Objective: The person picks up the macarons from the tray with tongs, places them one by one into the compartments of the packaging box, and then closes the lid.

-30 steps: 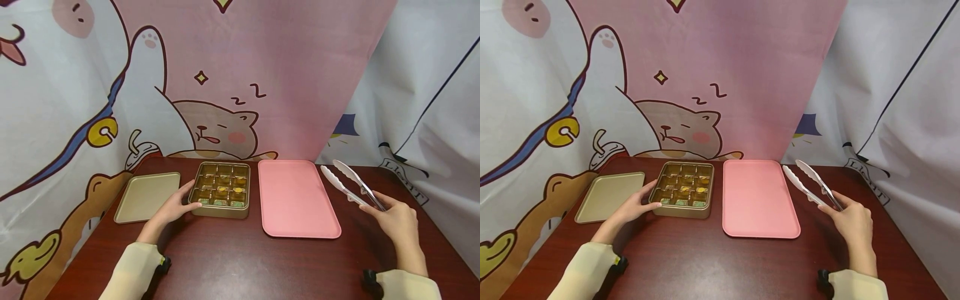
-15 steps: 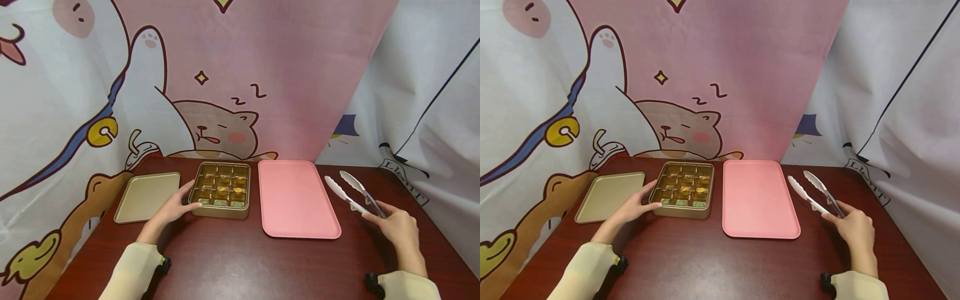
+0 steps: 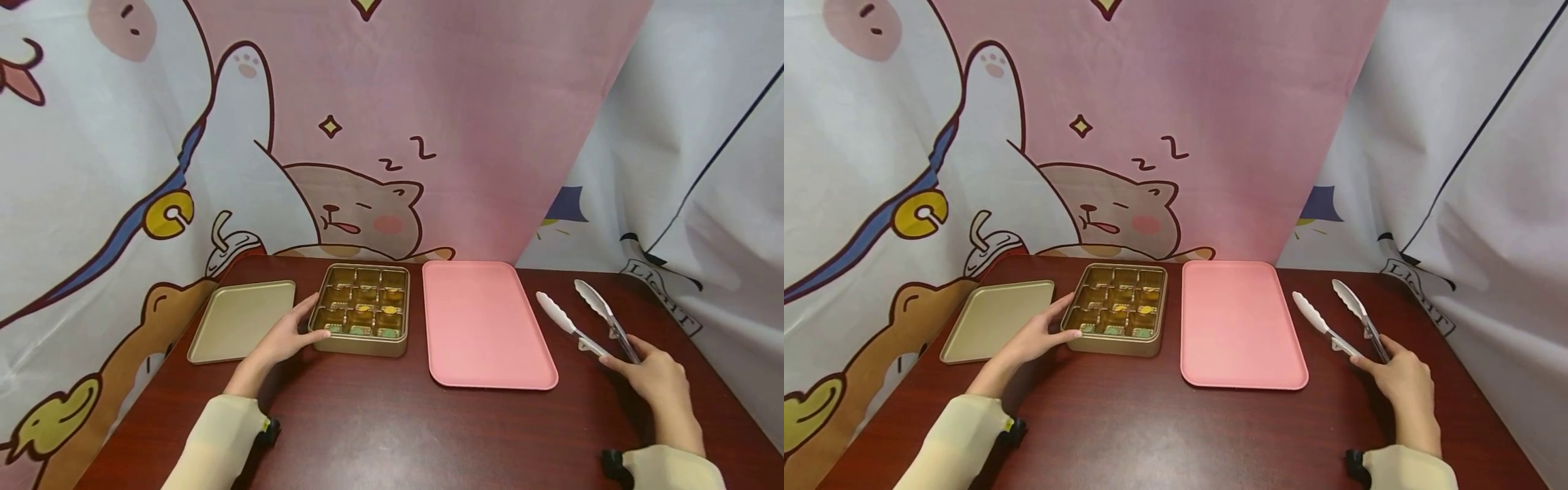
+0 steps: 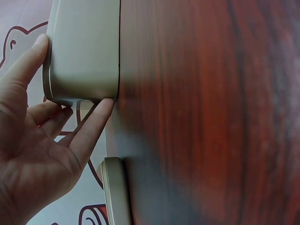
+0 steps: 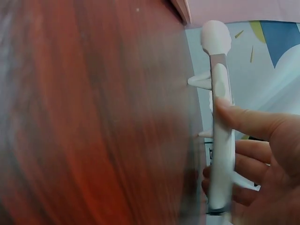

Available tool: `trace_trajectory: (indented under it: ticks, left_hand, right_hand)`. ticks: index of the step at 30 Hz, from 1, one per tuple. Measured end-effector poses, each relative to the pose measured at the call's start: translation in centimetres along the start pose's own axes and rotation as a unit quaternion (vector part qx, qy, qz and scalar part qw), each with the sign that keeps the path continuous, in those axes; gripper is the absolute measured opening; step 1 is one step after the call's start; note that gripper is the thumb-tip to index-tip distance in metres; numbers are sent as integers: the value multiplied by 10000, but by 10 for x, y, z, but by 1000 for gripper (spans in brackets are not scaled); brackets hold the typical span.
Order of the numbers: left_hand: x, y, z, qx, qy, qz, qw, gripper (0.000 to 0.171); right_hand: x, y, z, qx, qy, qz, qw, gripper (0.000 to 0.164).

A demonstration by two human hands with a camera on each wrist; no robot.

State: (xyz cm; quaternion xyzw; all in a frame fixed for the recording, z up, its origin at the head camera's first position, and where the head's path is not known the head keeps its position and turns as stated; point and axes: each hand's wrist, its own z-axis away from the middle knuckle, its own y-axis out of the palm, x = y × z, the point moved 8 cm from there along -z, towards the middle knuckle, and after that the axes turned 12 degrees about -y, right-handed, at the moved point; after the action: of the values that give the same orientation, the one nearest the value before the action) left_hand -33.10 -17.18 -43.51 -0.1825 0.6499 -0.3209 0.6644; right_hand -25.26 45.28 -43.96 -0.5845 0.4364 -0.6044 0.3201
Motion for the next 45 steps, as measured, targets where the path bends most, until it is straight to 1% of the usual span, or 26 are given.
trace_trajectory:
  ticks: [4, 6, 9, 11, 14, 16, 19, 22, 26, 30, 38, 42, 45]
  left_hand:
    - [-3, 0, -1, -43, 127, -44, 9999, 88]
    - [-2, 1, -2, -39, 110, -38, 9999, 88]
    - [-2, 1, -2, 6, 100, -23, 9999, 88]
    - [-2, 0, -1, 36, 84, -9, 10000, 89]
    - [-3, -1, 0, 43, 131, -81, 9999, 90]
    - [-3, -4, 1, 21, 139, -140, 9998, 89]
    - [0, -10, 2, -45, 112, -226, 9997, 88]
    - [4, -18, 4, -82, -14, -181, 9998, 86]
    - [10, -32, 8, -126, -147, -33, 9998, 85]
    - [16, -46, 13, -256, -146, -14, 9996, 83]
    - [34, -74, 25, -585, -116, -83, 9982, 81]
    - [47, -88, 31, -688, -279, -204, 9970, 82]
    - [57, -99, 37, -745, -467, -328, 9956, 83]
  right_hand:
    - [-3, 0, 2, 185, 21, 75, 9998, 91]
    - [-2, -1, 3, 211, 27, 103, 9997, 92]
    - [4, -3, 3, 139, 78, 94, 9998, 94]
    - [11, -5, 4, 11, 47, 58, 10000, 95]
    - [26, -7, 5, -256, -122, -1, 9996, 92]
    - [39, -7, 6, -415, -280, -67, 9987, 89]
    - [60, -7, 5, -534, -459, -153, 9974, 87]
    - [82, -5, 4, -544, -632, -265, 9962, 87]
    - [113, -2, 2, -550, -983, -438, 9927, 85]
    - [147, 2, 0, -628, -1339, -606, 9871, 81]
    - [214, 21, -2, -683, -2119, -1039, 9693, 75]
    - [246, 32, -1, -647, -2408, -1281, 9599, 72]
    - [273, 42, 1, -638, -2697, -1471, 9495, 71]
